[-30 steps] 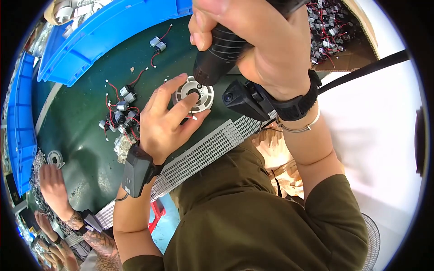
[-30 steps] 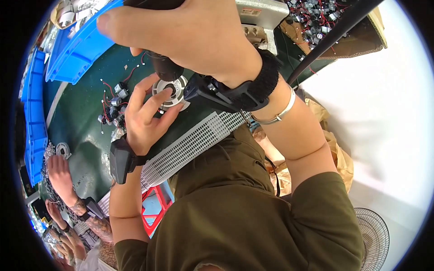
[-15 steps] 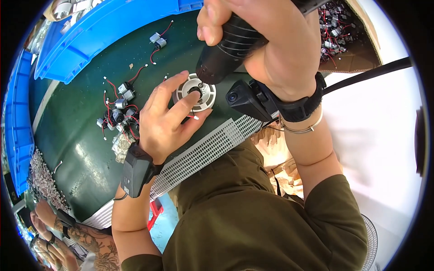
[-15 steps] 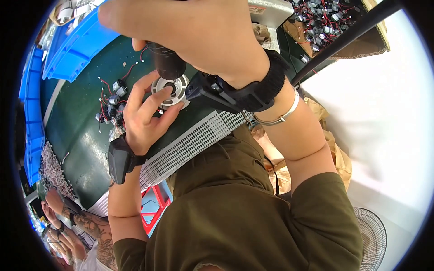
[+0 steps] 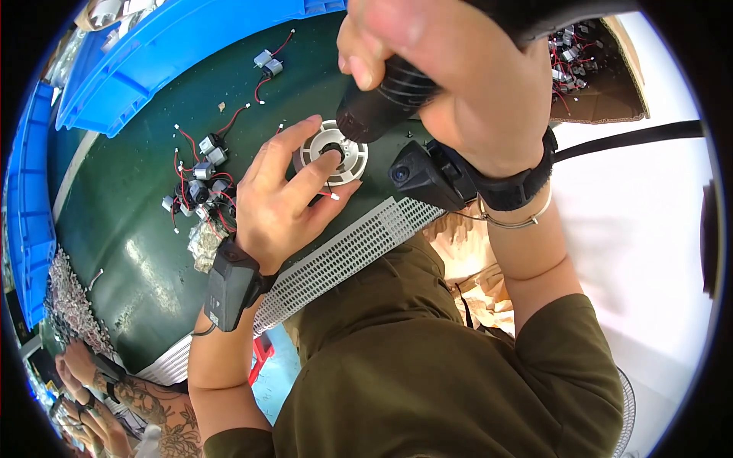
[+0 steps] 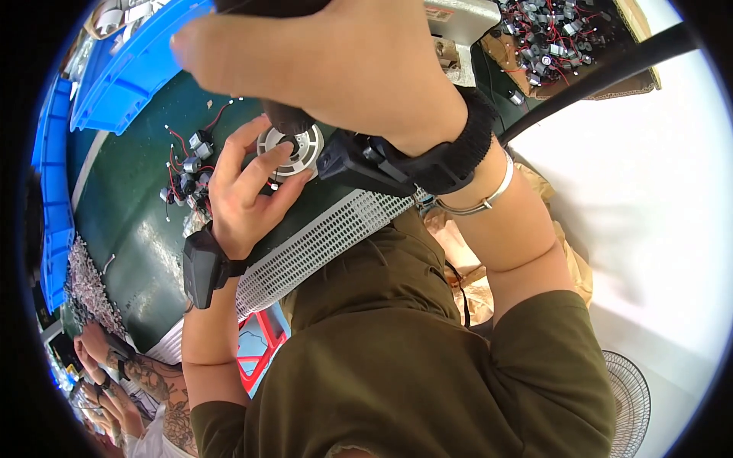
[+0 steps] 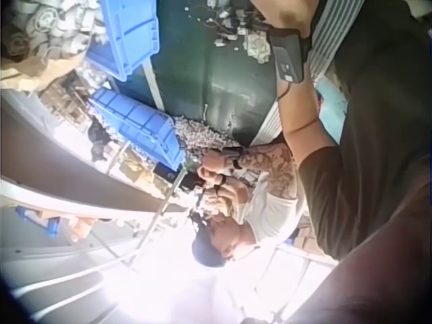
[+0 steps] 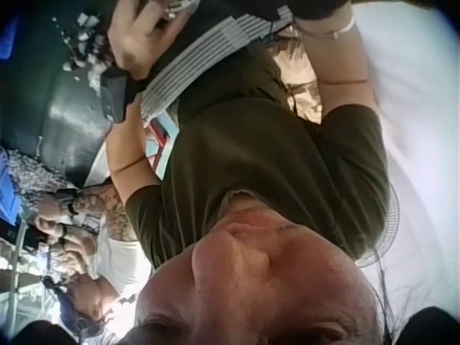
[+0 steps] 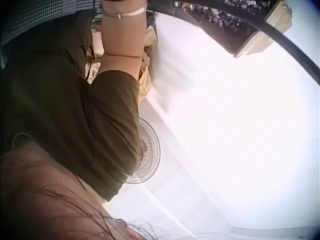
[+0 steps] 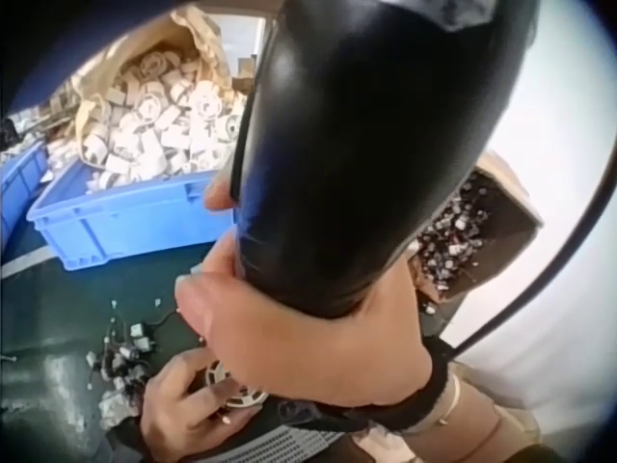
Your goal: The person assembles a smoke detector by placing a motor into a plastic housing, threading wires through the base, and securing it with a power screwdriver. They repeat this process for several units, handling the components one at a time before setting the assemblies aside.
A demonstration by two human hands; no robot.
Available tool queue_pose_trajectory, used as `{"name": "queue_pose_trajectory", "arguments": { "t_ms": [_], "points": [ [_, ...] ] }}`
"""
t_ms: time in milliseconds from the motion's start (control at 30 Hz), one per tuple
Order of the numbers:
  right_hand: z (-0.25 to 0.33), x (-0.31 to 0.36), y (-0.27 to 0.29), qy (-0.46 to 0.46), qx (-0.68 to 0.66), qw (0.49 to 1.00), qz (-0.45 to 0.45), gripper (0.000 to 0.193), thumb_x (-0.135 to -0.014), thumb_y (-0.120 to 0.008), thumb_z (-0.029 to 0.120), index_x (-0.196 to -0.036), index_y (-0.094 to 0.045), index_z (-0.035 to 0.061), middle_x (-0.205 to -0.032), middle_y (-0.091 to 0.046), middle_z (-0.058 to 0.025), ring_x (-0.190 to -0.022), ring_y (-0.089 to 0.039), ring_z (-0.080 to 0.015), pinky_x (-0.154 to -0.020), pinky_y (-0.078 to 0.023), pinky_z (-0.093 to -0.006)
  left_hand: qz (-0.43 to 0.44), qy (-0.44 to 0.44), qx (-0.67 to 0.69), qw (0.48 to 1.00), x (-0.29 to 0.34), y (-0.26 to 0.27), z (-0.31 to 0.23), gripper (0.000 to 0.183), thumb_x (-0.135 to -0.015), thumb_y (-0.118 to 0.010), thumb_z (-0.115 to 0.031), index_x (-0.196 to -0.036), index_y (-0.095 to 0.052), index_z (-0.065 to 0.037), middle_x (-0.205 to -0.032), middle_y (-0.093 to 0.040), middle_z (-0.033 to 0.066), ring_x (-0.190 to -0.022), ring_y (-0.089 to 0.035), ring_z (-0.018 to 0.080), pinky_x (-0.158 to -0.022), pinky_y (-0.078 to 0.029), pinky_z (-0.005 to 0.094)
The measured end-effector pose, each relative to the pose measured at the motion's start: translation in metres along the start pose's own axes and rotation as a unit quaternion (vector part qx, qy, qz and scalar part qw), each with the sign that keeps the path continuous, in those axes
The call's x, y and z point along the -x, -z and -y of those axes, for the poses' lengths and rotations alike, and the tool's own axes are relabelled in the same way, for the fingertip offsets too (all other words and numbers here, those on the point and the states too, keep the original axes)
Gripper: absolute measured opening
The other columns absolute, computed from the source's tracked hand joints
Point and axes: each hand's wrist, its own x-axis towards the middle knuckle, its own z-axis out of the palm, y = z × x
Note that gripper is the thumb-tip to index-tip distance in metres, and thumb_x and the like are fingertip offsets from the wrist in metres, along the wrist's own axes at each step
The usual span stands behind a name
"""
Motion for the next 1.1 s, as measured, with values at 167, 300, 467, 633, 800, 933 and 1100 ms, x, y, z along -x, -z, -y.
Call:
{"name": "queue_pose_trajectory", "arguments": {
  "t_ms": [167,300,467,633,800,933,1100],
  "points": [
    [-0.007,-0.001,-0.004,-0.022,-0.066,0.998,0.0,0.026,-0.073,-0.067,-0.01,-0.095,-0.055,-0.0047,-0.073,-0.06,-0.0021,-0.06,-0.056,-0.0057,-0.057,-0.045,-0.02,0.006,-0.003,-0.006,1.0,0.001,0.002,0.002,0.036,-0.058,-0.083,-0.011,-0.089,-0.066,-0.005,-0.113,-0.059,0.0163,-0.084,-0.063,0.03,-0.066,-0.054,0.0346],
    [-0.009,-0.003,0.002,-0.031,-0.03,0.999,0.028,0.026,-0.073,-0.067,-0.01,-0.095,-0.055,-0.0049,-0.073,-0.061,-0.0023,-0.061,-0.056,-0.0062,-0.059,-0.045,-0.02,0.007,0.009,0.0,1.0,0.001,0.001,0.0,0.036,-0.058,-0.083,-0.011,-0.088,-0.066,-0.005,-0.113,-0.059,0.0166,-0.084,-0.063,0.0302,-0.066,-0.054,0.0346],
    [-0.022,-0.008,0.008,0.147,0.07,0.982,0.099,0.028,-0.071,-0.071,-0.006,-0.095,-0.057,-0.0038,-0.073,-0.062,-0.0026,-0.064,-0.058,-0.0071,-0.061,-0.047,-0.0208,0.002,0.002,-0.004,1.0,-0.001,0.0,0.0,0.037,-0.057,-0.083,-0.011,-0.088,-0.065,-0.005,-0.113,-0.059,0.0171,-0.083,-0.063,0.0307,-0.066,-0.054,0.0349],
    [0.0,-0.022,-0.005,0.259,0.149,0.947,0.116,0.033,-0.071,-0.073,-0.002,-0.099,-0.056,-0.0036,-0.073,-0.062,-0.0031,-0.063,-0.058,-0.0091,-0.063,-0.048,-0.0228,-0.01,0.002,-0.017,1.0,-0.002,0.003,-0.004,0.037,-0.06,-0.083,-0.008,-0.091,-0.061,-0.004,-0.111,-0.059,0.0169,-0.09,-0.062,0.0324,-0.075,-0.053,0.0379],
    [0.013,-0.032,0.008,0.071,-0.007,0.995,-0.075,0.041,-0.083,-0.07,0.016,-0.111,-0.05,-0.0042,-0.075,-0.059,-0.0057,-0.066,-0.058,-0.0136,-0.06,-0.047,-0.0244,-0.137,0.207,-0.003,0.969,-0.004,0.085,0.038,0.038,-0.075,-0.073,0.002,-0.109,-0.056,0.0,-0.106,-0.062,0.0087,-0.092,-0.061,0.0158,-0.081,-0.05,0.0257],
    [-0.01,-0.047,0.009,0.21,0.255,0.936,-0.126,0.035,-0.083,-0.071,0.015,-0.108,-0.053,-0.0015,-0.091,-0.059,-0.0071,-0.079,-0.059,-0.0147,-0.071,-0.047,-0.026,-0.053,0.321,-0.365,0.872,0.057,0.209,0.131,0.038,-0.079,-0.072,-0.028,-0.103,-0.06,-0.001,-0.089,-0.066,0.0137,-0.082,-0.065,0.0266,-0.073,-0.049,0.0349],
    [-0.06,-0.032,-0.005,0.342,0.469,0.808,0.096,0.021,-0.081,-0.066,0.006,-0.101,-0.059,0.0056,-0.099,-0.057,-0.0108,-0.086,-0.06,-0.0258,-0.08,-0.05,-0.0348,-0.042,0.27,-0.449,0.851,0.092,0.251,0.176,0.048,-0.08,-0.071,-0.029,-0.113,-0.056,0.002,-0.11,-0.062,0.0208,-0.1,-0.06,0.0358,-0.086,-0.046,0.0388]
  ]
}}
